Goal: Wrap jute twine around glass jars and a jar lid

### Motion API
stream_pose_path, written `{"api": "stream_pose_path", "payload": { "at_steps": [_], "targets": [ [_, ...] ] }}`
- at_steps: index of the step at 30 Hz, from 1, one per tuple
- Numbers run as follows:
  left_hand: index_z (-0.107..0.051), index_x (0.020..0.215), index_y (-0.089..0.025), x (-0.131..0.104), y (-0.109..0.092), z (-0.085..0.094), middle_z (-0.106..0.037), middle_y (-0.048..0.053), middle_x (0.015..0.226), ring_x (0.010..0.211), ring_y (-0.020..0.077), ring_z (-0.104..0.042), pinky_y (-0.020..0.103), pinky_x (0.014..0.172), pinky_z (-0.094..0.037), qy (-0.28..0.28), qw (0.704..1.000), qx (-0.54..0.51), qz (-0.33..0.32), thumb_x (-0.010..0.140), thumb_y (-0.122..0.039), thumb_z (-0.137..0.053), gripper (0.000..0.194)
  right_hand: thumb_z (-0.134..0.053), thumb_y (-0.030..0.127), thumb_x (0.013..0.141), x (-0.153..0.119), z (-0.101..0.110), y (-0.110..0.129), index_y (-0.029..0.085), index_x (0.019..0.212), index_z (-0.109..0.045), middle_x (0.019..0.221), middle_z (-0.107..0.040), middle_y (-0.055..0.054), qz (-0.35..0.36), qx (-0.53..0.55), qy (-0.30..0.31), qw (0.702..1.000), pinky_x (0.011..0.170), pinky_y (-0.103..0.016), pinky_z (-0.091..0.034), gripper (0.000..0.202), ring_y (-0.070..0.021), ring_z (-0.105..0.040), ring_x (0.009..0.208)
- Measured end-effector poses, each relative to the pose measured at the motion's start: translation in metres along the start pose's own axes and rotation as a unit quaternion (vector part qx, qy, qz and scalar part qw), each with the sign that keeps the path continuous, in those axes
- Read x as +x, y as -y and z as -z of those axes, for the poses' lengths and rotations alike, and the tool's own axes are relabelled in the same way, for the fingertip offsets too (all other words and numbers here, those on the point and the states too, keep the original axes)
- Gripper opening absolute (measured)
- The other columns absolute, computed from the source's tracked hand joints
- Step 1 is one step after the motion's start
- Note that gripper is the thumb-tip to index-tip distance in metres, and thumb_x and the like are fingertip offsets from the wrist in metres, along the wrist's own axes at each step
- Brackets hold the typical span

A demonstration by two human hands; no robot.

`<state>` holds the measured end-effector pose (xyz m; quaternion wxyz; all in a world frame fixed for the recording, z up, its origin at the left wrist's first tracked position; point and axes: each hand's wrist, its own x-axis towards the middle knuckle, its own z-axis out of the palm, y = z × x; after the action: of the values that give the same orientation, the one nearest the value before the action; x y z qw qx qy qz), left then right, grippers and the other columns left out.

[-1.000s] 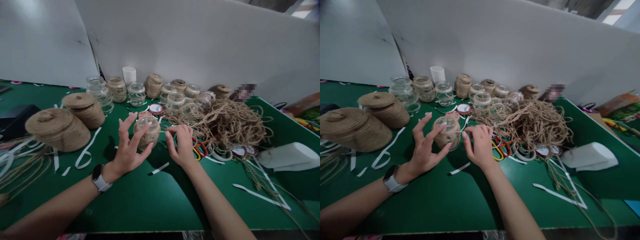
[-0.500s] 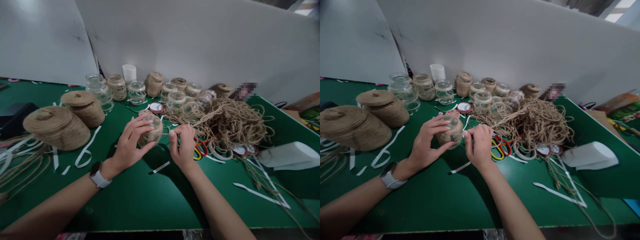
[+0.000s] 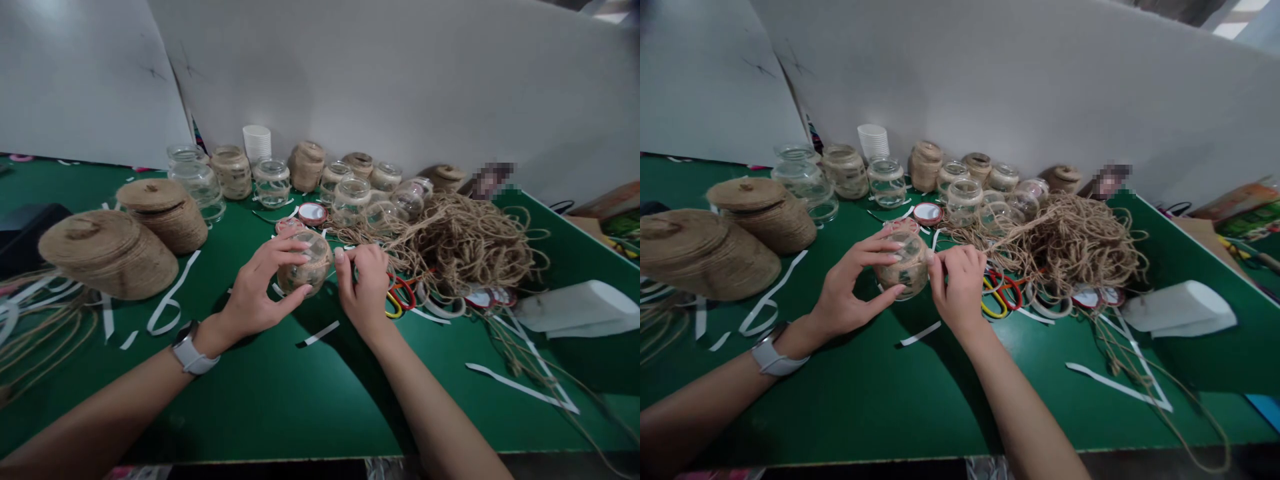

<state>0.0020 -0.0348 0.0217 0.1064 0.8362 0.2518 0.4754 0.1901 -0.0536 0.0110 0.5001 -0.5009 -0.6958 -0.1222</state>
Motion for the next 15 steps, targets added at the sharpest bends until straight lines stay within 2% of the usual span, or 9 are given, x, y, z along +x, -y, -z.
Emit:
{"api": "stream_pose_path", "payload": {
  "at_steps": [7,11,13,15],
  "targets": [
    [-0.053,0.112,-0.021,0.0009,-0.0030,-0.0011,-0.062,0.011,0.123,0.131,0.0296,-0.049,0.055,0.109,-0.041,0.013,0.999,-0.031,0.003,0.079,-0.015,-0.070,0.038,-0.046,0.028,0.098,0.0025,-0.0015,0.0016,0.023,0.073,-0.047,0.068,-0.055,0.001,0.002,-0.019,-0.005,1.000,0.070,-0.033,-0.030,0.026,-0.0170,-0.048,0.072],
    [-0.052,0.113,-0.023,0.0010,-0.0017,-0.0006,-0.062,0.010,0.123,0.133,0.0297,-0.048,0.055,0.108,-0.043,0.020,0.999,-0.028,-0.004,0.080,-0.017,-0.069,0.038,-0.054,0.029,0.095,0.0042,-0.0007,0.0031,0.023,0.071,-0.048,0.065,-0.055,0.002,-0.009,-0.037,-0.004,0.999,0.071,-0.033,-0.032,0.025,-0.0168,-0.047,0.071],
    [-0.051,0.113,-0.023,0.0011,-0.0021,-0.0005,-0.063,0.009,0.122,0.133,0.0303,-0.048,0.058,0.109,-0.040,0.018,0.999,0.008,-0.027,0.081,-0.018,-0.069,0.037,-0.056,0.029,0.093,0.0045,0.0000,0.0035,0.023,0.070,-0.048,0.064,-0.055,0.002,-0.005,-0.048,-0.009,0.999,0.071,-0.033,-0.032,0.026,-0.0170,-0.048,0.071],
    [-0.053,0.111,-0.024,0.0015,-0.0040,-0.0010,-0.065,0.008,0.120,0.133,0.0315,-0.047,0.063,0.112,-0.032,0.008,0.995,0.089,-0.054,0.081,-0.020,-0.070,0.035,-0.056,0.028,0.093,0.0042,0.0007,0.0036,0.023,0.070,-0.049,0.064,-0.056,0.001,-0.002,-0.055,-0.010,0.998,0.071,-0.034,-0.032,0.025,-0.0174,-0.049,0.072]
  ]
}}
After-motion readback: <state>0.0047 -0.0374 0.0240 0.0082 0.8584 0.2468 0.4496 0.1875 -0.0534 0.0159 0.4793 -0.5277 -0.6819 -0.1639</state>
